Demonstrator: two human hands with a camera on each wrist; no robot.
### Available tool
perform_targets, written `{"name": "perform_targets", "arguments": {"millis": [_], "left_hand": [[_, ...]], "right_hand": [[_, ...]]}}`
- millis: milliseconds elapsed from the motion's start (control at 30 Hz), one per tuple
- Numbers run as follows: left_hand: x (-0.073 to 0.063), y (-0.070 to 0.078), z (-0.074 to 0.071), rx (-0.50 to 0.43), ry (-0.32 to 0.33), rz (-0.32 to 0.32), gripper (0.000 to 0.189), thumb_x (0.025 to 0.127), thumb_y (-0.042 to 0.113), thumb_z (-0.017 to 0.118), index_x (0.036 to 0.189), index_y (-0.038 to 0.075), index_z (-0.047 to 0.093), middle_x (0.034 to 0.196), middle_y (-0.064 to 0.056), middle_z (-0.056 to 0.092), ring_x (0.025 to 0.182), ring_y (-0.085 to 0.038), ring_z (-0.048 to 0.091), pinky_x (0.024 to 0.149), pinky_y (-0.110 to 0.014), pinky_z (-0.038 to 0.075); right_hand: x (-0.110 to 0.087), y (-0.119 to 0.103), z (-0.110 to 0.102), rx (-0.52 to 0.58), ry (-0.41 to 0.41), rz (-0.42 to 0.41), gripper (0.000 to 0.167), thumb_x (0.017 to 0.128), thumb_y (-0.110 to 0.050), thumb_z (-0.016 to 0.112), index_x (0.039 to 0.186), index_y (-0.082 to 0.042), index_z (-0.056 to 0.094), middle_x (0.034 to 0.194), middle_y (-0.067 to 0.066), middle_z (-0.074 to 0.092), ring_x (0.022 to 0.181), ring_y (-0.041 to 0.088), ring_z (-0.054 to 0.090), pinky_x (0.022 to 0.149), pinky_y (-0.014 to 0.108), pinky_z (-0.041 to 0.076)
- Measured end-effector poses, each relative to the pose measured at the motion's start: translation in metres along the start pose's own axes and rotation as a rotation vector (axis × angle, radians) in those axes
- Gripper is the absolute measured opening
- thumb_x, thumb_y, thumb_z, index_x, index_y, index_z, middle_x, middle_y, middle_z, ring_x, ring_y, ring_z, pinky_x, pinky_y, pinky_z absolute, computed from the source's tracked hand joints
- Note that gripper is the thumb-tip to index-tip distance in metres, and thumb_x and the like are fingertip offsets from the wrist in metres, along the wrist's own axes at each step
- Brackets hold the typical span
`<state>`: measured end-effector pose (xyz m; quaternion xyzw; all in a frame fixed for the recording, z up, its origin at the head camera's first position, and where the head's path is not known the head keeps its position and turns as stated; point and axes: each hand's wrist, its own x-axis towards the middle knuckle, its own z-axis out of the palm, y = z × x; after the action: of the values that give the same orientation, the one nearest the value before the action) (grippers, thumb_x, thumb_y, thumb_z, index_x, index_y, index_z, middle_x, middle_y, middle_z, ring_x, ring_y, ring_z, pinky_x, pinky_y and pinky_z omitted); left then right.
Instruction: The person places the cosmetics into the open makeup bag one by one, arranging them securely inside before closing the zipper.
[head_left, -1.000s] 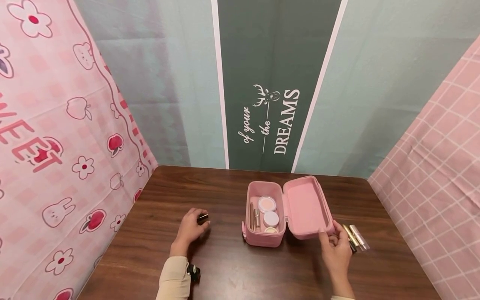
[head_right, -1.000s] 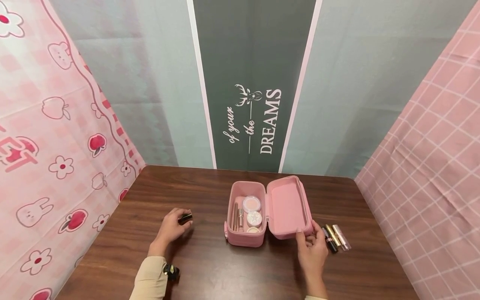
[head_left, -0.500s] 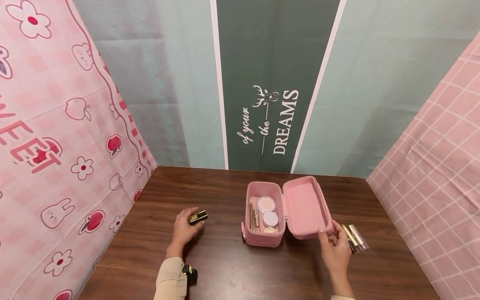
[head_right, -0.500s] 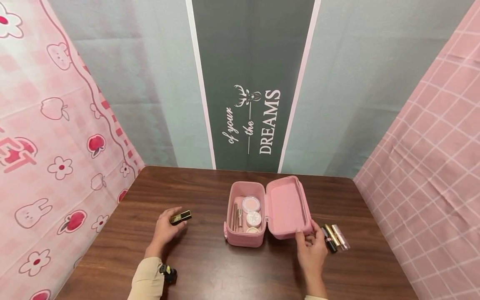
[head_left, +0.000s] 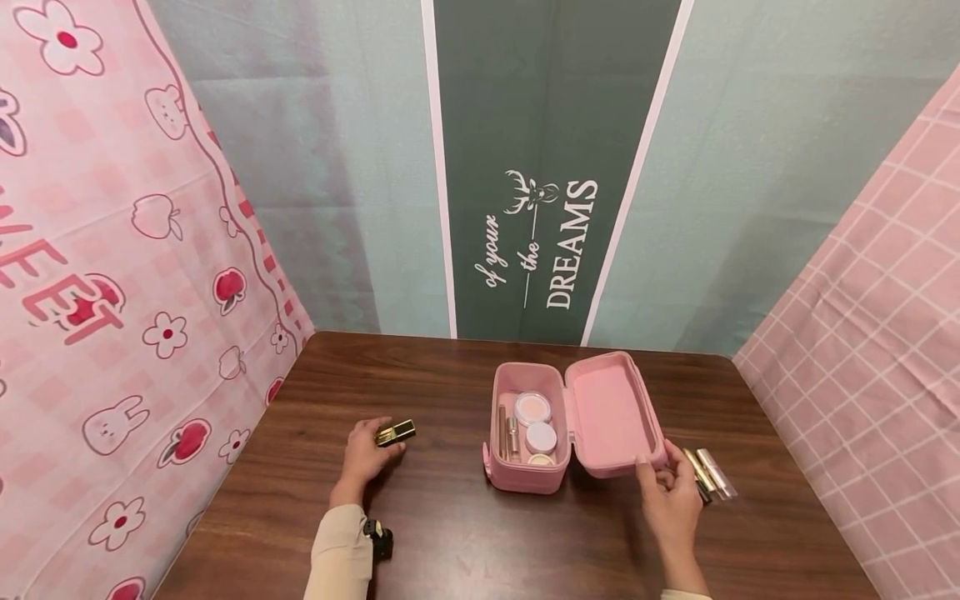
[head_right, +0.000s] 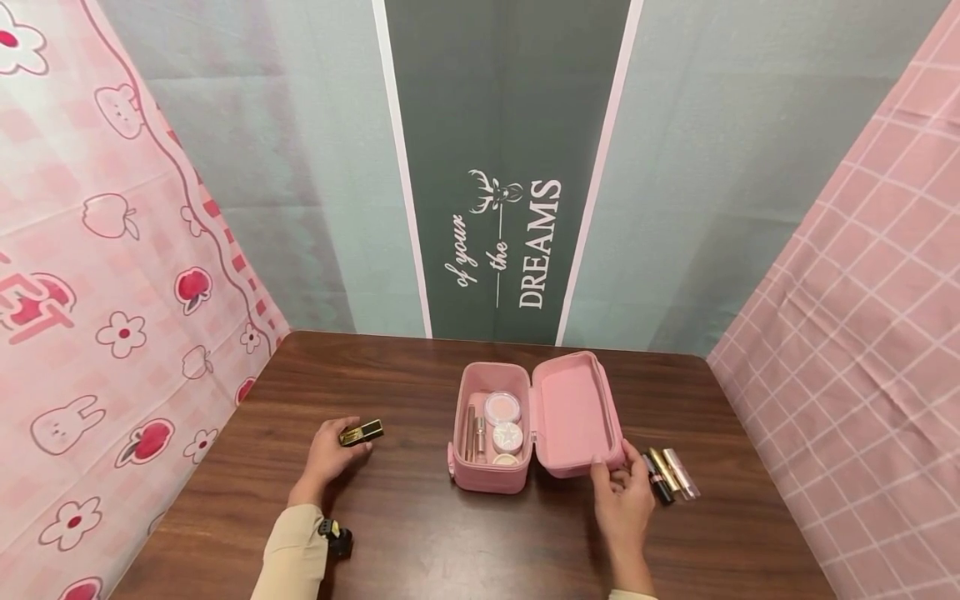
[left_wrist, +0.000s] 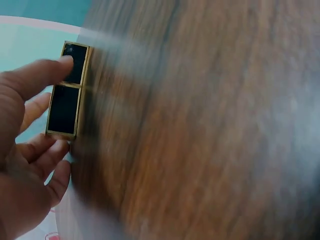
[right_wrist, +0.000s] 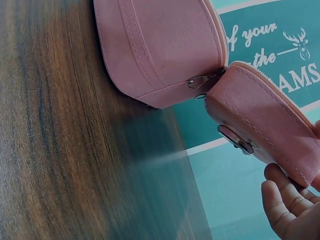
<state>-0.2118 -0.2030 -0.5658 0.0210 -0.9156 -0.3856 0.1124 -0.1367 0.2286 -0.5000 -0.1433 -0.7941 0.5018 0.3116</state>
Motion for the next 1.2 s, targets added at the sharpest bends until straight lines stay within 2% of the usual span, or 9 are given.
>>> {"name": "perform_targets", "arguments": {"millis": [133, 267, 600, 767, 900, 1200], "left_hand": [[0.001, 0.004, 0.001, 0.087, -0.008, -0.022, 0.045, 0.069, 0.016, 0.078, 0.109, 0.001, 0.065, 0.108, -0.023, 0.055, 0.097, -0.040, 0.049, 0.077, -0.055, 0.039], [0.001, 0.005, 0.003, 0.112, 0.002, -0.044, 0.036, 0.070, 0.013, 0.077, 0.103, 0.003, 0.067, 0.107, -0.022, 0.055, 0.095, -0.039, 0.049, 0.076, -0.056, 0.039], [0.000, 0.006, 0.006, 0.104, 0.064, -0.035, 0.028, 0.067, 0.015, 0.078, 0.092, 0.005, 0.068, 0.095, -0.016, 0.059, 0.090, -0.037, 0.051, 0.073, -0.052, 0.040], [-0.001, 0.008, 0.006, 0.063, 0.080, -0.062, 0.026, 0.068, 0.017, 0.077, 0.090, 0.006, 0.068, 0.086, -0.011, 0.058, 0.082, -0.032, 0.052, 0.070, -0.046, 0.040], [-0.002, 0.014, 0.003, 0.046, 0.088, -0.080, 0.026, 0.069, 0.020, 0.076, 0.090, 0.007, 0.067, 0.085, -0.008, 0.058, 0.076, -0.028, 0.053, 0.067, -0.043, 0.041], [-0.002, 0.022, -0.001, 0.044, 0.093, -0.053, 0.025, 0.068, 0.018, 0.076, 0.088, 0.008, 0.066, 0.085, -0.007, 0.058, 0.071, -0.024, 0.052, 0.063, -0.039, 0.040]], "right_hand": [[0.001, 0.001, 0.000, 0.007, 0.002, 0.003, 0.044, 0.082, -0.007, 0.066, 0.123, 0.002, 0.053, 0.089, 0.000, 0.052, 0.063, -0.006, 0.048, 0.054, 0.008, 0.038], [0.000, 0.001, 0.000, 0.010, 0.001, 0.006, 0.043, 0.083, -0.007, 0.066, 0.123, 0.003, 0.053, 0.088, 0.001, 0.052, 0.063, -0.006, 0.048, 0.054, 0.008, 0.038], [0.000, 0.002, 0.000, 0.016, 0.011, -0.013, 0.043, 0.082, -0.006, 0.066, 0.122, 0.003, 0.054, 0.088, 0.000, 0.052, 0.062, -0.005, 0.048, 0.054, 0.008, 0.038], [0.000, 0.002, 0.000, 0.017, 0.013, -0.014, 0.043, 0.082, -0.006, 0.066, 0.122, 0.003, 0.054, 0.089, -0.001, 0.052, 0.063, -0.006, 0.048, 0.055, 0.008, 0.038], [0.000, 0.002, 0.001, 0.018, 0.014, -0.021, 0.043, 0.082, -0.005, 0.066, 0.122, 0.003, 0.054, 0.088, -0.002, 0.052, 0.062, -0.006, 0.048, 0.055, 0.007, 0.038], [0.000, 0.001, 0.000, 0.026, 0.006, -0.004, 0.043, 0.082, -0.006, 0.065, 0.122, 0.004, 0.053, 0.089, -0.002, 0.052, 0.063, -0.006, 0.047, 0.053, 0.008, 0.038]]}}
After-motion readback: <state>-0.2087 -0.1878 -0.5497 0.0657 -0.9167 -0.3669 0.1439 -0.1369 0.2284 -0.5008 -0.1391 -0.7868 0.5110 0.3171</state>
